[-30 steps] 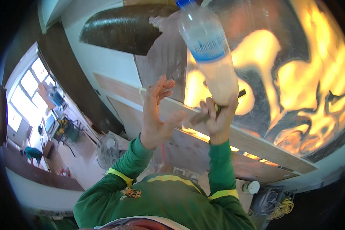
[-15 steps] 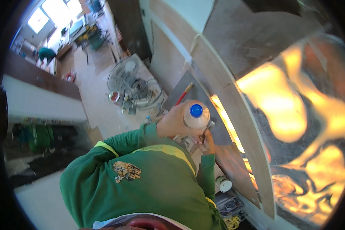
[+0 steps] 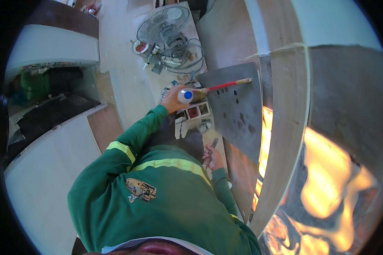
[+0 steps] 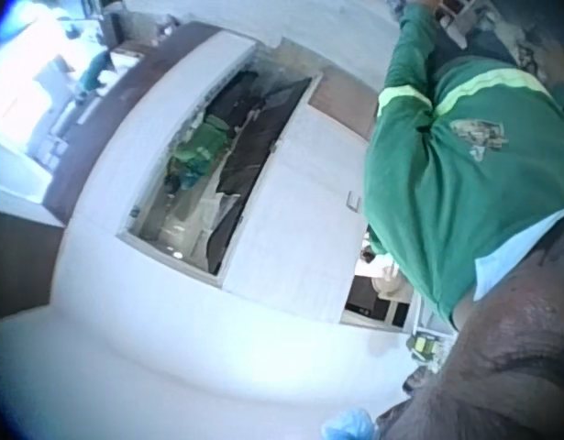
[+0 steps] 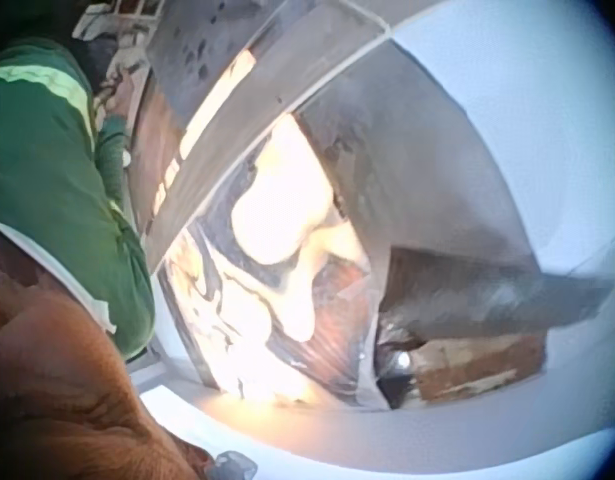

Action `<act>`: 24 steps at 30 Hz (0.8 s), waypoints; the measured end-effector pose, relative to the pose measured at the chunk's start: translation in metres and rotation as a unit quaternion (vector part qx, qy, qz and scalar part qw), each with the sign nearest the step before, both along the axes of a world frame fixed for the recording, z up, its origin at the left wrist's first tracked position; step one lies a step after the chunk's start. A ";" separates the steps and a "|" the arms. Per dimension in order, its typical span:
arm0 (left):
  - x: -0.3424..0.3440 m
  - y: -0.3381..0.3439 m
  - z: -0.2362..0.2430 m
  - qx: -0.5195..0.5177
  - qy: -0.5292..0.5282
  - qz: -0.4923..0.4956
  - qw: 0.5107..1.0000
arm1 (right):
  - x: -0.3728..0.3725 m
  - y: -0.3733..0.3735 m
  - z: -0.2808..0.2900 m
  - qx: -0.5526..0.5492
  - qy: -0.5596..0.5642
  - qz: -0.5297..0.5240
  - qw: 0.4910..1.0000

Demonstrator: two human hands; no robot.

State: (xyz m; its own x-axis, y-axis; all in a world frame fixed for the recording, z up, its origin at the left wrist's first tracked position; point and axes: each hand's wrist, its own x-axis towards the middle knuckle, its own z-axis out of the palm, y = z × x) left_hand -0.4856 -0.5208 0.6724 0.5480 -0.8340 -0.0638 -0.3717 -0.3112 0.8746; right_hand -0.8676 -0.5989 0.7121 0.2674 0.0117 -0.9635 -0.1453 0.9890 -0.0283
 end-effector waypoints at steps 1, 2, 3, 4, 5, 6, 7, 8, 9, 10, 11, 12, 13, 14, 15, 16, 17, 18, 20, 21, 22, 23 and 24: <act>0.006 0.006 -0.017 0.035 0.025 0.007 0.999 | 0.003 0.009 -0.004 0.005 0.019 0.026 0.999; 0.013 0.011 -0.038 0.039 0.027 0.019 0.999 | 0.008 0.017 -0.008 0.009 0.037 0.052 0.998; 0.016 0.019 -0.068 0.045 0.031 0.032 0.998 | 0.011 0.025 -0.009 0.000 0.055 0.083 0.995; 0.019 0.028 -0.099 0.053 0.035 0.044 0.997 | 0.014 0.033 -0.011 -0.008 0.073 0.115 0.991; 0.020 0.037 -0.139 0.058 0.032 0.071 0.995 | 0.014 0.041 -0.017 -0.025 0.077 0.152 0.985; 0.025 0.044 -0.170 0.073 0.039 0.093 0.992 | 0.014 0.046 -0.024 -0.019 0.087 0.150 0.985; 0.032 0.049 -0.200 0.087 0.045 0.113 0.989 | 0.015 0.053 -0.030 -0.014 0.095 0.146 0.985; 0.035 0.054 -0.228 0.104 0.050 0.130 0.985 | 0.016 0.058 -0.036 -0.006 0.104 0.142 0.984; 0.042 0.052 -0.248 0.118 0.049 0.141 0.982 | 0.021 0.062 -0.040 -0.005 0.117 0.112 0.987; 0.048 0.052 -0.268 0.133 0.048 0.150 0.978 | 0.022 0.065 -0.042 0.000 0.124 0.106 0.987; 0.055 0.049 -0.290 0.147 0.047 0.160 0.975 | 0.024 0.065 -0.045 0.004 0.131 0.100 0.986; 0.060 0.050 -0.316 0.148 0.045 0.182 0.971 | 0.024 0.065 -0.047 0.008 0.138 0.096 0.986; 0.064 0.052 -0.343 0.150 0.044 0.204 0.966 | 0.022 0.065 -0.052 0.014 0.144 0.087 0.986; 0.070 0.057 -0.373 0.152 0.039 0.230 0.960 | 0.025 0.062 -0.055 0.020 0.155 0.073 0.985; 0.085 0.067 -0.408 0.153 0.048 0.250 0.955 | 0.028 0.060 -0.059 0.026 0.154 0.068 0.985; 0.100 0.079 -0.439 0.154 0.051 0.271 0.949 | 0.030 0.059 -0.068 0.033 0.149 0.063 0.986; 0.101 0.071 -0.455 0.163 0.029 0.275 0.947 | 0.029 0.061 -0.071 0.030 0.161 0.059 0.985; 0.101 0.058 -0.464 0.172 0.013 0.276 0.945 | 0.027 0.064 -0.069 0.026 0.180 0.055 0.982; 0.104 0.039 -0.484 0.194 0.014 0.250 0.948 | 0.026 0.066 -0.067 0.029 0.205 0.048 0.977; 0.109 0.038 -0.499 0.206 0.002 0.239 0.949 | 0.026 0.066 -0.070 0.040 0.206 0.045 0.977; 0.113 0.038 -0.511 0.195 -0.011 0.240 0.951 | 0.023 0.067 -0.075 0.050 0.205 0.042 0.977; 0.118 0.042 -0.523 0.185 -0.024 0.241 0.952 | 0.020 0.070 -0.077 0.060 0.197 0.031 0.978; 0.122 0.046 -0.532 0.173 -0.038 0.244 0.954 | 0.018 0.072 -0.083 0.063 0.195 0.029 0.978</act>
